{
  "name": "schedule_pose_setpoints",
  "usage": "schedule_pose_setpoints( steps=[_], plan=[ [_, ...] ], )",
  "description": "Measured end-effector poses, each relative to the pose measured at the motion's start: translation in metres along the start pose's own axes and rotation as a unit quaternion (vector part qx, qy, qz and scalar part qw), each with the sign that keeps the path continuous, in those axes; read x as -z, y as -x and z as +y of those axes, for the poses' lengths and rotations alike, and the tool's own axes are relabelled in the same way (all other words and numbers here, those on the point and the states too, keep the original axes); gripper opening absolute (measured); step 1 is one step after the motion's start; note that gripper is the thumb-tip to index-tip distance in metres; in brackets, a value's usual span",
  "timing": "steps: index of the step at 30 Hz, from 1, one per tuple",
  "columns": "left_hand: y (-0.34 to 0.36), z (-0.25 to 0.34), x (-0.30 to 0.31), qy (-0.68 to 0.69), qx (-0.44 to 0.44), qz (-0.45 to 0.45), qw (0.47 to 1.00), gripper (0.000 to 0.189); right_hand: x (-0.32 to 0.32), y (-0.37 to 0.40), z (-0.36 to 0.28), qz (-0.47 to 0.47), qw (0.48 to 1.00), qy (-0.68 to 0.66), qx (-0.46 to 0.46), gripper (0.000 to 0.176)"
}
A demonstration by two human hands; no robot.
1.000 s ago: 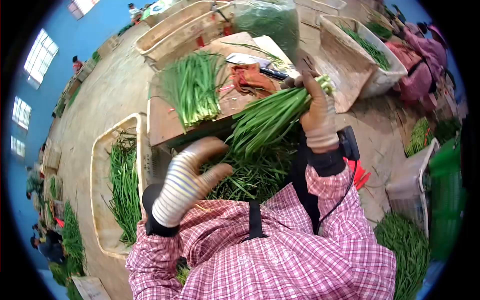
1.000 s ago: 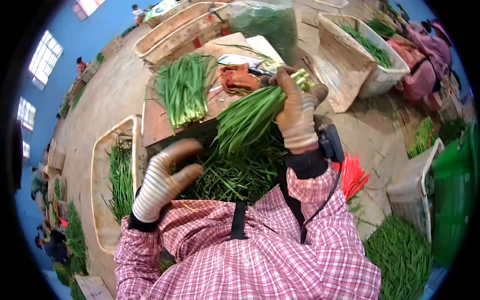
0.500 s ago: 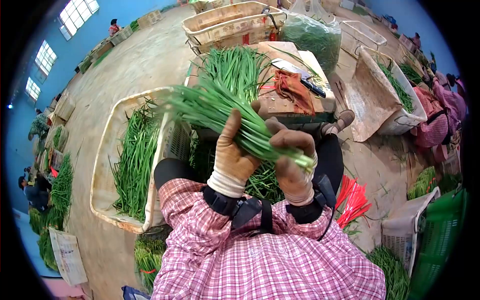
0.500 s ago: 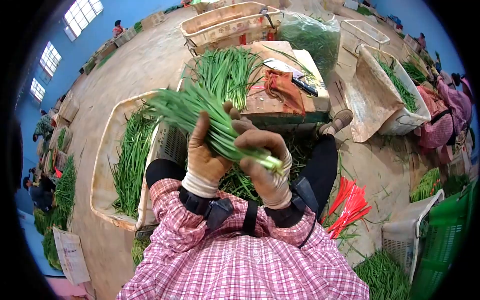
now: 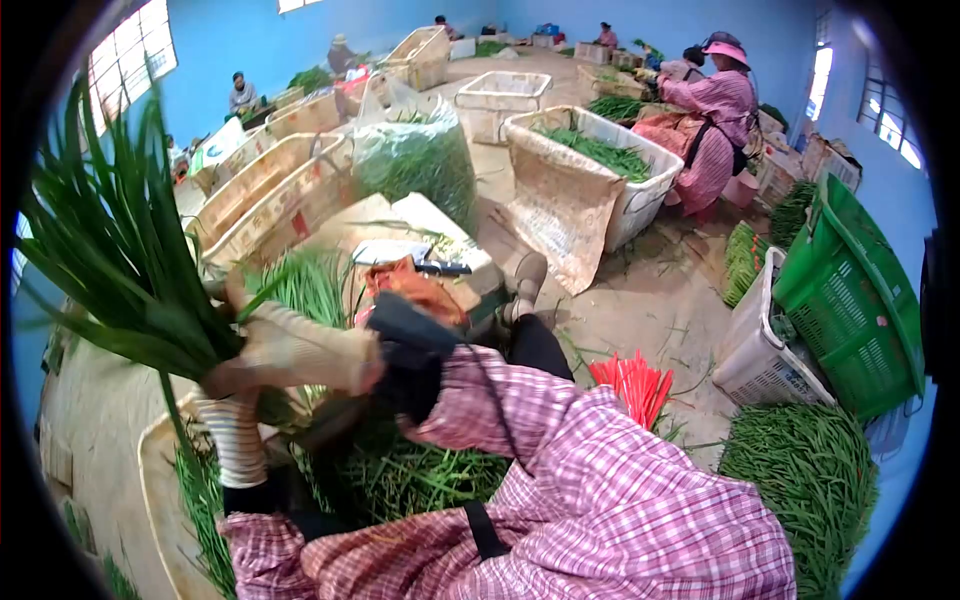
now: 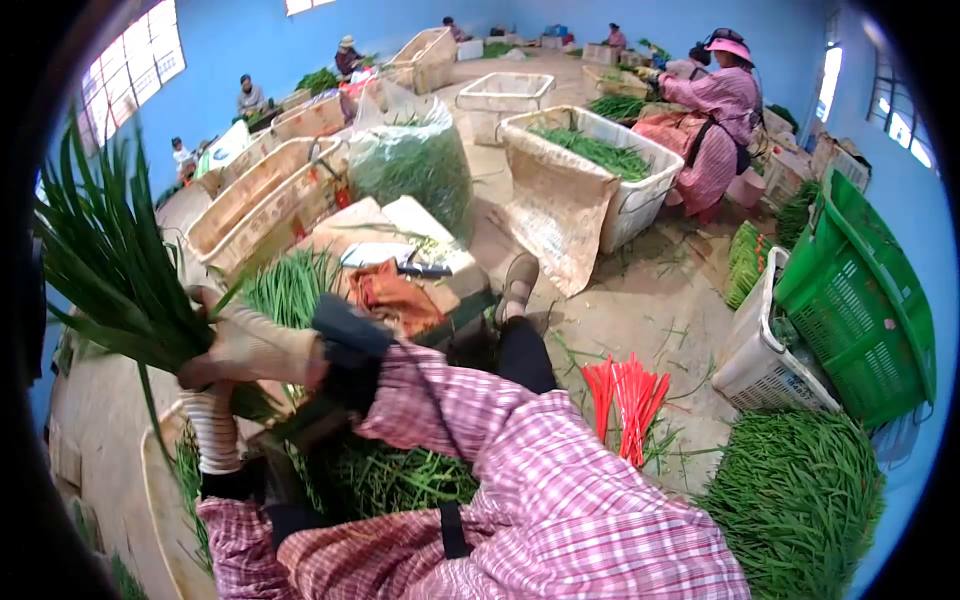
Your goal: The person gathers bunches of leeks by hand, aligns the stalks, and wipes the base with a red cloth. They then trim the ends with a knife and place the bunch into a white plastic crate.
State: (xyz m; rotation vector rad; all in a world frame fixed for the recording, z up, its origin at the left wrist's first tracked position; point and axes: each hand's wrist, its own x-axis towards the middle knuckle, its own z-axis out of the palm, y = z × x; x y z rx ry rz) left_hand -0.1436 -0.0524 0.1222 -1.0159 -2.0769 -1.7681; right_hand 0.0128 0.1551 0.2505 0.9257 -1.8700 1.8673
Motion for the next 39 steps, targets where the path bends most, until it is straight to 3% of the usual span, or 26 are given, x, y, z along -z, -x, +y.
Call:
schedule_pose_setpoints(
  steps=[2,4,5,6,8,9,11,12,15,16,17,21,24,27,28,30,31,32,33,35,36,39],
  plan=[
    [-0.020,-0.008,0.016,0.109,-0.003,0.008,0.994,0.056,-0.009,-0.042,0.024,-0.009,0.982,-0.188,0.008,0.061],
    [-0.038,-0.033,0.035,0.143,-0.040,-0.031,0.989,0.048,-0.018,-0.082,0.071,0.009,0.876,-0.480,-0.043,0.054],
    [-0.040,-0.049,0.046,0.143,-0.035,-0.037,0.988,0.049,-0.021,-0.082,0.079,0.056,0.953,-0.298,0.005,0.055],
    [-0.041,-0.068,0.050,0.132,-0.023,-0.030,0.991,0.049,-0.024,-0.082,0.087,0.120,0.987,-0.098,0.030,0.057],
    [-0.034,-0.113,0.056,0.090,0.013,-0.004,0.996,0.049,-0.031,-0.084,0.123,0.170,0.983,0.060,-0.034,0.069],
    [-0.023,-0.136,0.057,0.066,0.032,0.011,0.997,0.049,-0.026,-0.062,0.087,0.122,0.979,0.004,-0.160,0.079],
    [-0.003,-0.175,0.056,0.031,0.061,0.037,0.997,0.050,-0.030,-0.051,0.135,0.109,0.984,-0.020,-0.139,0.083],
    [0.002,-0.187,0.058,0.022,0.069,0.046,0.996,0.050,-0.028,-0.049,0.127,0.062,0.978,-0.075,-0.186,0.090],
    [0.021,-0.206,0.074,0.000,0.087,0.075,0.993,0.052,-0.058,-0.053,0.215,0.103,0.969,0.193,-0.111,0.095],
    [0.021,-0.203,0.074,0.003,0.086,0.082,0.993,0.052,-0.058,-0.067,0.197,0.009,0.940,0.271,-0.208,0.101],
    [0.020,-0.198,0.073,0.024,0.086,0.088,0.992,0.053,-0.061,-0.049,0.174,0.010,0.918,0.364,-0.154,0.084],
    [0.041,-0.053,0.042,0.208,0.158,0.218,0.940,0.037,-0.027,-0.032,0.149,0.026,0.949,0.305,-0.080,0.075],
    [0.044,0.023,0.025,0.363,0.159,0.263,0.880,0.026,0.011,-0.008,0.112,0.150,0.964,0.158,-0.151,0.070],
    [0.057,0.046,0.016,0.469,0.215,0.202,0.833,0.025,-0.009,0.032,0.089,0.118,0.961,0.190,-0.162,0.068],
    [0.060,0.056,0.008,0.526,0.201,0.187,0.805,0.026,-0.026,0.051,0.106,0.099,0.947,0.296,-0.071,0.068],
    [0.075,0.049,0.013,0.531,0.243,0.176,0.793,0.027,-0.031,0.088,0.109,-0.046,0.941,0.306,-0.139,0.054],
    [0.085,0.046,0.016,0.530,0.265,0.171,0.787,0.028,-0.017,0.110,0.110,-0.058,0.931,0.326,-0.153,0.049],
    [0.094,0.046,0.016,0.486,0.271,0.169,0.814,0.027,-0.004,0.132,0.111,-0.070,0.921,0.345,-0.168,0.043],
    [0.102,0.045,0.013,0.487,0.263,0.180,0.813,0.027,0.007,0.149,0.117,-0.007,0.918,0.355,-0.177,0.038],
    [0.114,0.046,0.002,0.503,0.264,0.209,0.796,0.029,0.015,0.152,0.104,0.119,0.915,0.262,-0.282,0.036],
    [0.118,0.047,-0.004,0.510,0.271,0.222,0.786,0.030,0.012,0.151,0.098,0.124,0.949,0.171,-0.232,0.050],
    [0.119,0.046,-0.025,0.528,0.294,0.217,0.766,0.028,-0.020,0.134,0.071,0.051,0.938,0.331,-0.088,0.071]
  ],
)
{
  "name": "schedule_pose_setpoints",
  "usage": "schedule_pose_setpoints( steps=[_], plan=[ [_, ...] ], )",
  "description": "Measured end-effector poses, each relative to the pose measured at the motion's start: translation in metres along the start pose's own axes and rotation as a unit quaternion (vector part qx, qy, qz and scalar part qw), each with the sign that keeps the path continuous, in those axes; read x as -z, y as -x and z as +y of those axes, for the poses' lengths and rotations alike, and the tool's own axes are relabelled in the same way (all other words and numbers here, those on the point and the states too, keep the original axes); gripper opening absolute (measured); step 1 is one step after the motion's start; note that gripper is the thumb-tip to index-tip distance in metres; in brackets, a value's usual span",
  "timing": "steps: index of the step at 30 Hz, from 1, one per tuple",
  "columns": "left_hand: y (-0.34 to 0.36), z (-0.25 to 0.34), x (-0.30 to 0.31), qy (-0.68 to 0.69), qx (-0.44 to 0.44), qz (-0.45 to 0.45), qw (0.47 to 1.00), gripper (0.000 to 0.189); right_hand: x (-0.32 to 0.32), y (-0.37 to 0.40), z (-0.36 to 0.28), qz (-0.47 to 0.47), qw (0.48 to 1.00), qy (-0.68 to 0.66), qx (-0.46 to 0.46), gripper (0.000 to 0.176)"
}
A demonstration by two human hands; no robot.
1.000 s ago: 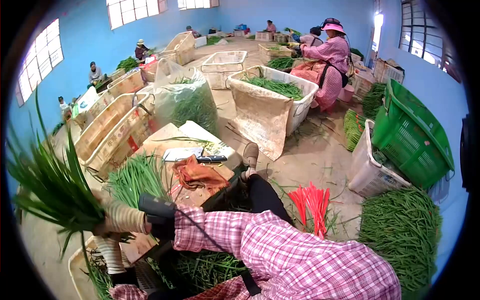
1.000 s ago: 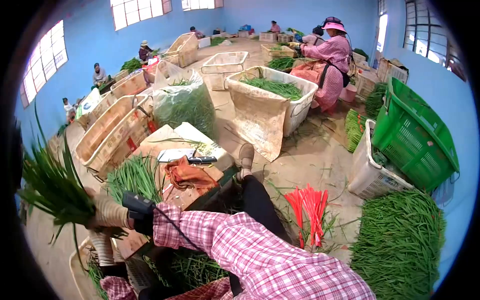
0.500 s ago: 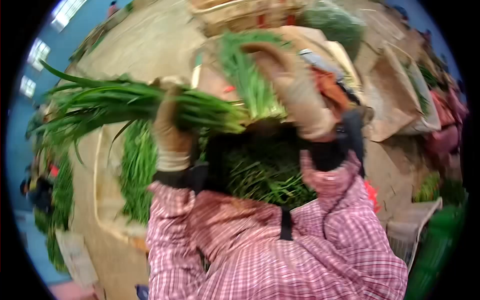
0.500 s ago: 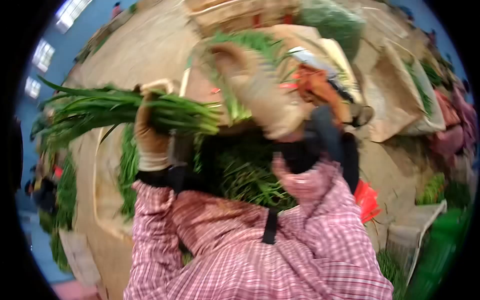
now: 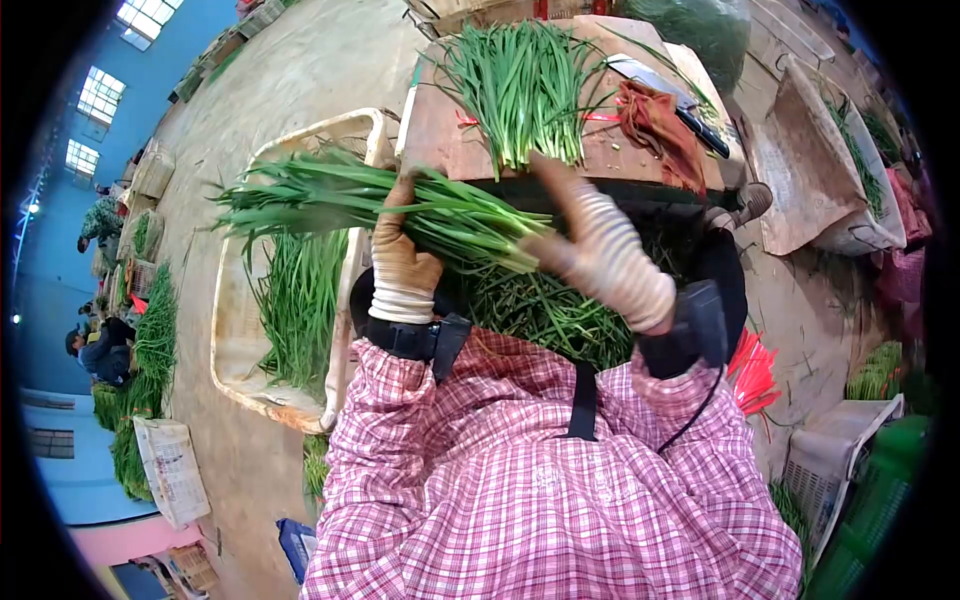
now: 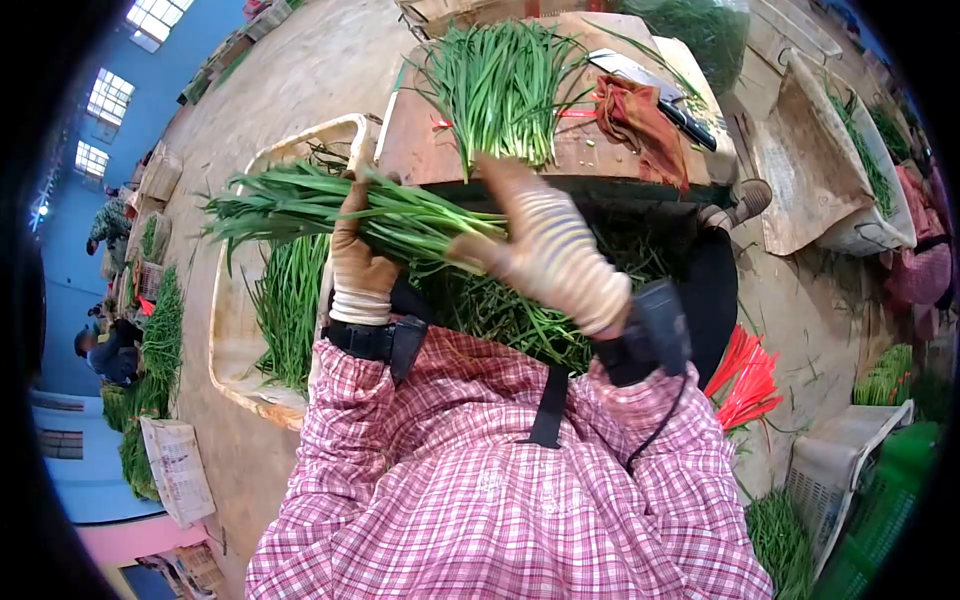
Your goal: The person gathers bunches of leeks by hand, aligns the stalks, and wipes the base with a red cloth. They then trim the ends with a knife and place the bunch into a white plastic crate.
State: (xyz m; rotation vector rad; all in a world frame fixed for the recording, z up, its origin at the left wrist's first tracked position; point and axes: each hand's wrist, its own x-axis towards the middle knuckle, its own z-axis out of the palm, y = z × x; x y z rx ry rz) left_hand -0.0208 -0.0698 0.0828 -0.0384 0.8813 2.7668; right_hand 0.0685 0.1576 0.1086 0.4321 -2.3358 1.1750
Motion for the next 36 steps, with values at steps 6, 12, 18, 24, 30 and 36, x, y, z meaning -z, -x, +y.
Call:
schedule_pose_setpoints(
  steps=[6,12,18,24,30,36],
  plan=[
    [0.005,0.002,0.000,-0.056,0.014,0.096,0.994,0.019,0.008,0.042,0.034,-0.189,0.932,0.252,-0.179,0.094],
    [0.006,-0.023,-0.009,-0.054,0.020,0.045,0.997,0.026,0.003,0.010,0.005,-0.051,0.995,0.012,-0.081,0.052],
    [0.010,-0.021,0.010,-0.036,0.127,-0.007,0.991,0.032,-0.006,0.010,0.031,-0.064,0.894,-0.395,-0.199,0.035],
    [0.006,-0.019,0.012,-0.027,0.107,0.061,0.992,0.030,0.026,0.035,0.056,-0.117,0.952,-0.197,-0.203,0.028],
    [0.005,-0.028,0.006,-0.061,0.094,0.032,0.993,0.023,0.021,0.021,0.021,0.001,0.996,-0.029,-0.080,0.052],
    [0.007,-0.034,0.004,-0.105,0.047,0.103,0.988,0.023,0.003,0.028,-0.006,-0.176,0.943,0.250,-0.135,0.121]
  ],
)
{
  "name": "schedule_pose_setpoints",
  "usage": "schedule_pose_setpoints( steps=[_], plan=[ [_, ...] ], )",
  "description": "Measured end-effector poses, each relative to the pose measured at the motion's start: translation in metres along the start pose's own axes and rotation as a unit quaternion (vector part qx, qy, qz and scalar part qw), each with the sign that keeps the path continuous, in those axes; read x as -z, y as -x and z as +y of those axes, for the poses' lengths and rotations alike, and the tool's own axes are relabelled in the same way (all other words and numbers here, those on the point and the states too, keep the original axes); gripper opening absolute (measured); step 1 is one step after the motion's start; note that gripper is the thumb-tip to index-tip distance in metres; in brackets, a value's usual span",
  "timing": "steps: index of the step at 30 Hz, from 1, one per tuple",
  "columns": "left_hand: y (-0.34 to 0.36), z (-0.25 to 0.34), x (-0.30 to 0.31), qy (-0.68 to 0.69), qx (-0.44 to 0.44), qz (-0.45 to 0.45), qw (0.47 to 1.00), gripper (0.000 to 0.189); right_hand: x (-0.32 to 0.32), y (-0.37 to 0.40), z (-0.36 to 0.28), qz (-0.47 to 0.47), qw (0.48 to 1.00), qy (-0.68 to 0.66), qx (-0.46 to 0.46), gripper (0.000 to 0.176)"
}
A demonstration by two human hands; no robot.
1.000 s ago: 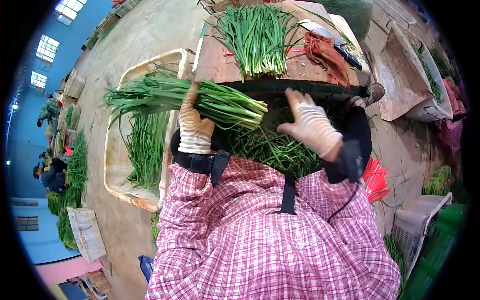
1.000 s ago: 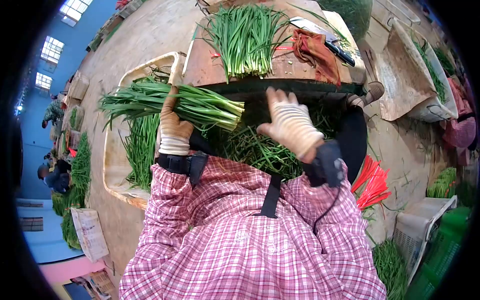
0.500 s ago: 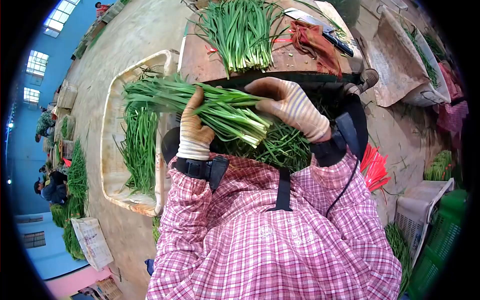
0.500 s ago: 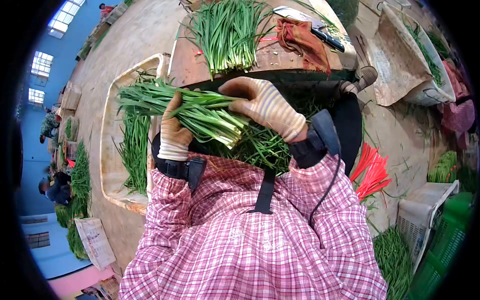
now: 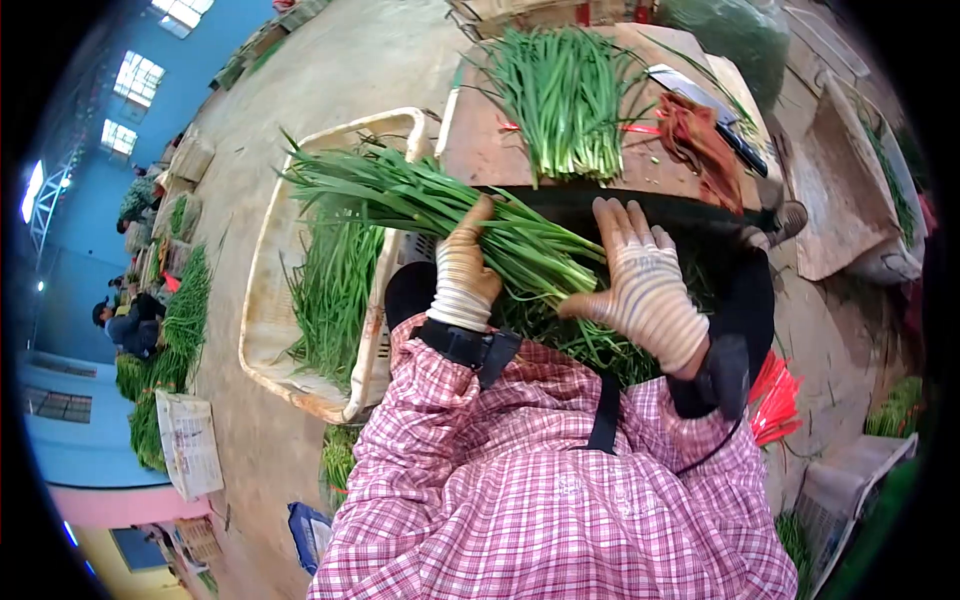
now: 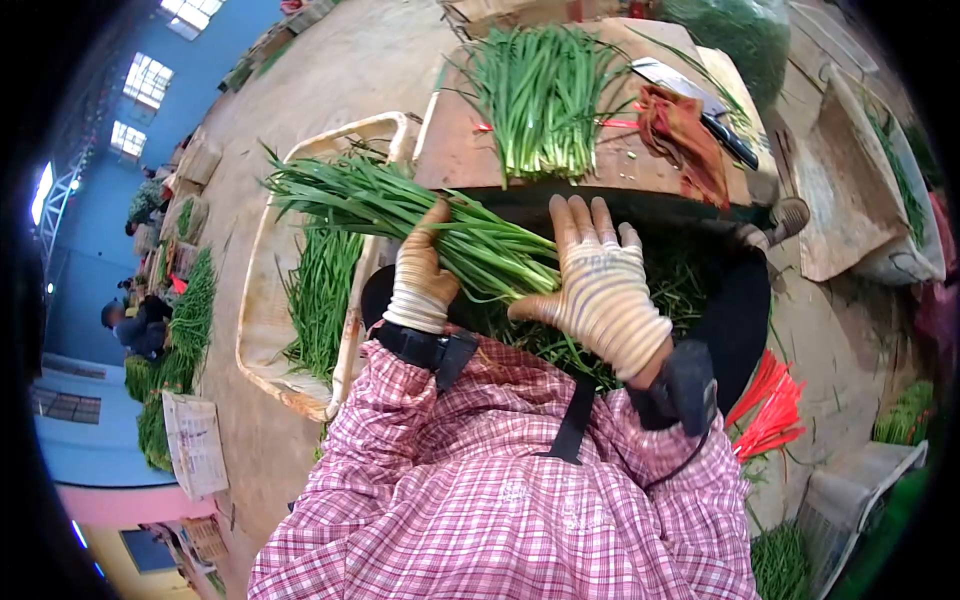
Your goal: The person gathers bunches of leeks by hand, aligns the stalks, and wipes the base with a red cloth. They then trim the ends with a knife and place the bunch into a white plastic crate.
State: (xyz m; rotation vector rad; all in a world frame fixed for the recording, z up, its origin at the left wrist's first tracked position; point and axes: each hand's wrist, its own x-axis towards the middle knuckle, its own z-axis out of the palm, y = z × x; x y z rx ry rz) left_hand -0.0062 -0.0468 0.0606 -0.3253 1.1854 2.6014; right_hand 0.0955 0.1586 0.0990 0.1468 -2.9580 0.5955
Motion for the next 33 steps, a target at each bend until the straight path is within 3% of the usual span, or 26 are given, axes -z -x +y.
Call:
schedule_pose_setpoints(
  steps=[2,3,6,7,8,10,12,13,14,16,17,18,20,21,24,25,28,29,32,33],
  plan=[
    [0.006,0.002,-0.013,0.003,0.018,0.045,0.999,0.021,-0.002,0.004,-0.020,0.008,1.000,0.012,0.021,0.125],
    [0.006,0.000,-0.013,0.001,0.017,0.035,0.999,0.020,-0.009,0.001,-0.024,0.137,0.987,-0.006,0.081,0.098],
    [0.003,-0.013,-0.011,-0.013,-0.017,0.051,0.998,0.019,-0.005,-0.019,-0.030,0.107,0.931,-0.344,0.062,0.051],
    [0.007,-0.018,-0.017,-0.042,-0.037,0.084,0.995,0.021,-0.009,-0.031,-0.038,0.237,0.915,-0.272,0.183,0.017],
    [0.012,-0.023,-0.023,-0.072,-0.057,0.114,0.989,0.023,-0.004,-0.036,-0.049,0.191,0.905,-0.362,0.116,0.015],
    [0.002,-0.027,-0.021,0.017,-0.022,0.060,0.998,0.028,-0.005,-0.047,-0.049,0.180,0.913,-0.333,0.151,0.025],
    [0.016,-0.023,-0.032,-0.040,-0.025,0.118,0.992,0.025,0.008,-0.042,-0.040,0.226,0.942,-0.208,0.135,0.050],
    [0.017,-0.018,-0.029,-0.044,-0.042,0.074,0.995,0.021,0.007,-0.039,-0.028,0.185,0.969,-0.116,0.116,0.085],
    [0.007,-0.016,-0.020,0.005,0.012,0.056,0.998,0.017,0.005,-0.029,-0.020,0.110,0.988,-0.071,0.078,0.110],
    [-0.001,-0.015,-0.016,0.029,0.068,0.042,0.996,0.021,-0.025,-0.013,-0.010,0.000,0.997,0.065,0.029,0.124],
    [-0.002,-0.018,-0.019,0.023,0.055,0.040,0.997,0.021,-0.043,-0.009,-0.006,-0.039,0.999,0.027,0.021,0.135],
    [-0.006,-0.019,-0.020,0.011,0.059,0.033,0.998,0.021,-0.052,-0.007,-0.011,-0.013,0.999,0.037,0.009,0.124],
    [-0.018,-0.016,-0.019,-0.013,0.063,0.023,0.998,0.021,-0.060,-0.020,-0.011,-0.076,0.983,-0.139,-0.090,0.105],
    [-0.025,-0.010,-0.021,-0.036,0.078,0.029,0.996,0.023,-0.059,-0.025,-0.018,-0.038,0.982,-0.160,-0.092,0.078],
    [-0.031,0.010,-0.006,-0.021,0.084,-0.180,0.980,0.053,-0.063,-0.040,-0.006,-0.035,0.966,-0.242,-0.086,0.060],
    [-0.030,0.007,-0.002,-0.002,0.068,-0.222,0.973,0.064,-0.064,-0.043,0.000,-0.039,0.958,-0.273,-0.073,0.045],
    [-0.003,-0.018,0.026,0.066,0.055,-0.180,0.980,0.060,-0.059,-0.046,0.009,-0.180,0.829,-0.515,-0.122,0.036],
    [0.007,-0.029,0.033,0.063,0.091,-0.185,0.976,0.059,-0.059,-0.043,0.009,-0.180,0.790,-0.570,-0.135,0.028],
    [0.024,-0.054,0.044,0.050,0.191,-0.181,0.963,0.058,-0.057,-0.038,0.000,-0.178,0.731,-0.639,-0.161,0.025],
    [0.025,-0.054,0.037,0.020,0.177,-0.208,0.962,0.059,-0.058,-0.038,-0.002,-0.202,0.756,-0.595,-0.181,0.028]
  ],
)
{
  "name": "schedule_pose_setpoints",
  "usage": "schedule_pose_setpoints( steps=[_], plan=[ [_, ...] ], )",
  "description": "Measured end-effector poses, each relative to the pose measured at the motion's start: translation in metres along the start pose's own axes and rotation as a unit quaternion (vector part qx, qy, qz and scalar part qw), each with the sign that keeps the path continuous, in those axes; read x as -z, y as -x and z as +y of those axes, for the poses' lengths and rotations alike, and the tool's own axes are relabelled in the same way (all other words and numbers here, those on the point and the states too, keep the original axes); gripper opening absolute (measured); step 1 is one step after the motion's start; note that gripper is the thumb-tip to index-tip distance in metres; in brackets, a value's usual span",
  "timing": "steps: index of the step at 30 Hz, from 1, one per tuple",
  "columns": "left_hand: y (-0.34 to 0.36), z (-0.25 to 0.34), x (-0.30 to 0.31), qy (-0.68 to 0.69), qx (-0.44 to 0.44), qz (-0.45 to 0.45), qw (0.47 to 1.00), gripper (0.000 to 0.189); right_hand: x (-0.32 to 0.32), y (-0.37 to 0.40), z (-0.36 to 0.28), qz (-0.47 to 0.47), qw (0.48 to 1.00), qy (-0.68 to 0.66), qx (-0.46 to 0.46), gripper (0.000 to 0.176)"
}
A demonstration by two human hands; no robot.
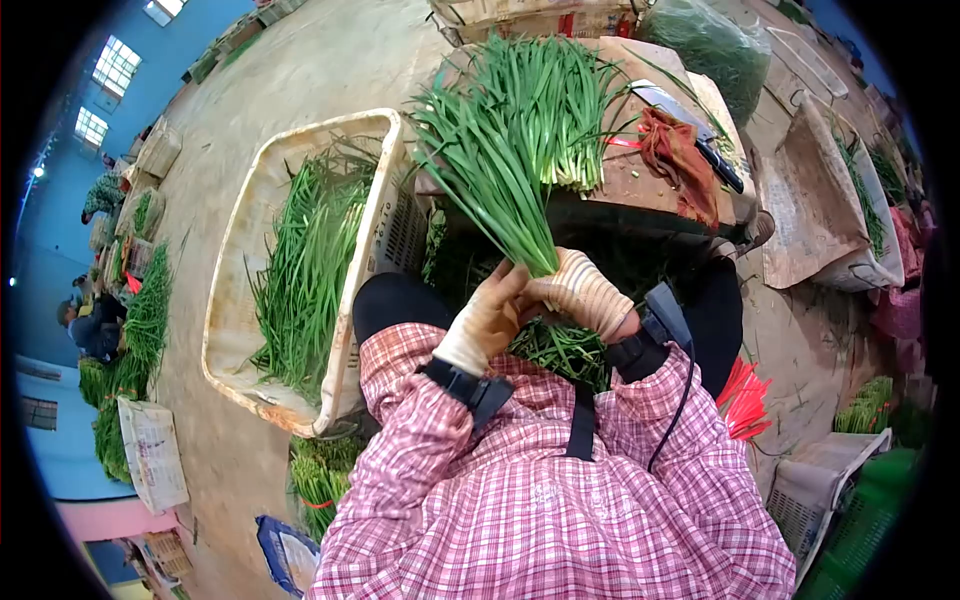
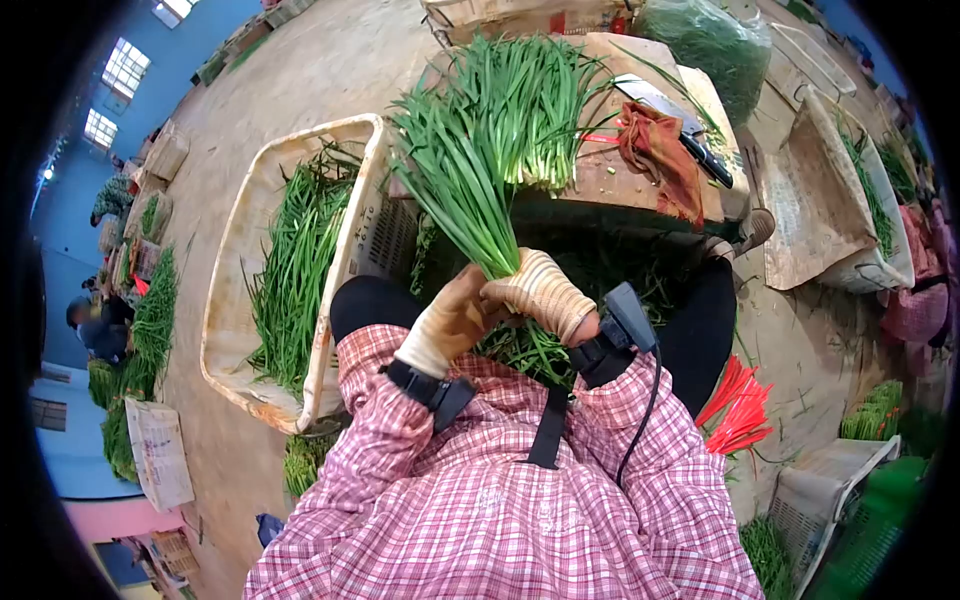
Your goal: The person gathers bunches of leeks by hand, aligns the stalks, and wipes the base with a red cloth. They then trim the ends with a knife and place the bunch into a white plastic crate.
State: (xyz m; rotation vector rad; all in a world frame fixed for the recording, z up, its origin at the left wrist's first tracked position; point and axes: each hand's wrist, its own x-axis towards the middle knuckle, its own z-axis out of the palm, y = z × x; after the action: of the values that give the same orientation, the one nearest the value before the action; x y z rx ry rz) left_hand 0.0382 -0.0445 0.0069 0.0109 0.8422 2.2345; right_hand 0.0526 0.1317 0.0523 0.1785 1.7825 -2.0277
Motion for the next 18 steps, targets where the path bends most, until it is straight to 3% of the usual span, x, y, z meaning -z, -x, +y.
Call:
schedule_pose_setpoints(
  steps=[1,3,4,7,8,9,11,12,15,17,18],
  plan=[
    [-0.006,0.002,-0.003,-0.038,-0.008,-0.021,0.999,0.059,-0.002,0.001,0.003,-0.008,1.000,0.023,0.003,0.030],
    [-0.024,0.001,-0.006,-0.078,-0.062,0.047,0.994,0.054,-0.007,0.005,0.005,-0.023,0.997,0.070,0.015,0.033],
    [-0.028,0.000,-0.008,-0.074,-0.064,0.051,0.994,0.045,-0.011,0.012,0.003,0.021,0.990,0.137,0.039,0.039],
    [-0.020,-0.005,-0.020,-0.029,-0.043,0.104,0.993,0.036,0.007,0.029,-0.021,0.014,0.879,0.471,0.068,0.040],
    [-0.019,-0.006,-0.016,-0.025,-0.046,0.096,0.994,0.036,0.013,0.033,-0.026,0.046,0.901,0.428,0.061,0.044],
    [-0.017,-0.009,-0.018,-0.010,-0.058,0.108,0.992,0.034,0.011,0.036,-0.041,0.093,0.890,0.440,0.079,0.035],
    [-0.014,-0.013,-0.027,0.014,-0.082,0.125,0.989,0.029,0.002,0.022,-0.051,0.175,0.883,0.354,0.253,0.027],
    [-0.016,-0.017,-0.015,-0.017,-0.077,0.089,0.993,0.037,-0.007,0.012,-0.055,0.203,0.868,0.353,0.285,0.021],
    [-0.010,-0.018,-0.025,-0.046,-0.084,0.130,0.987,0.036,-0.022,-0.036,-0.055,0.248,0.818,0.454,0.249,0.034],
    [-0.012,-0.025,-0.018,-0.041,-0.098,0.122,0.987,0.035,-0.020,-0.054,-0.054,0.169,0.837,0.499,0.146,0.041],
    [-0.013,-0.026,-0.015,-0.038,-0.105,0.117,0.987,0.034,-0.019,-0.053,-0.053,0.170,0.851,0.475,0.148,0.034]
  ],
)
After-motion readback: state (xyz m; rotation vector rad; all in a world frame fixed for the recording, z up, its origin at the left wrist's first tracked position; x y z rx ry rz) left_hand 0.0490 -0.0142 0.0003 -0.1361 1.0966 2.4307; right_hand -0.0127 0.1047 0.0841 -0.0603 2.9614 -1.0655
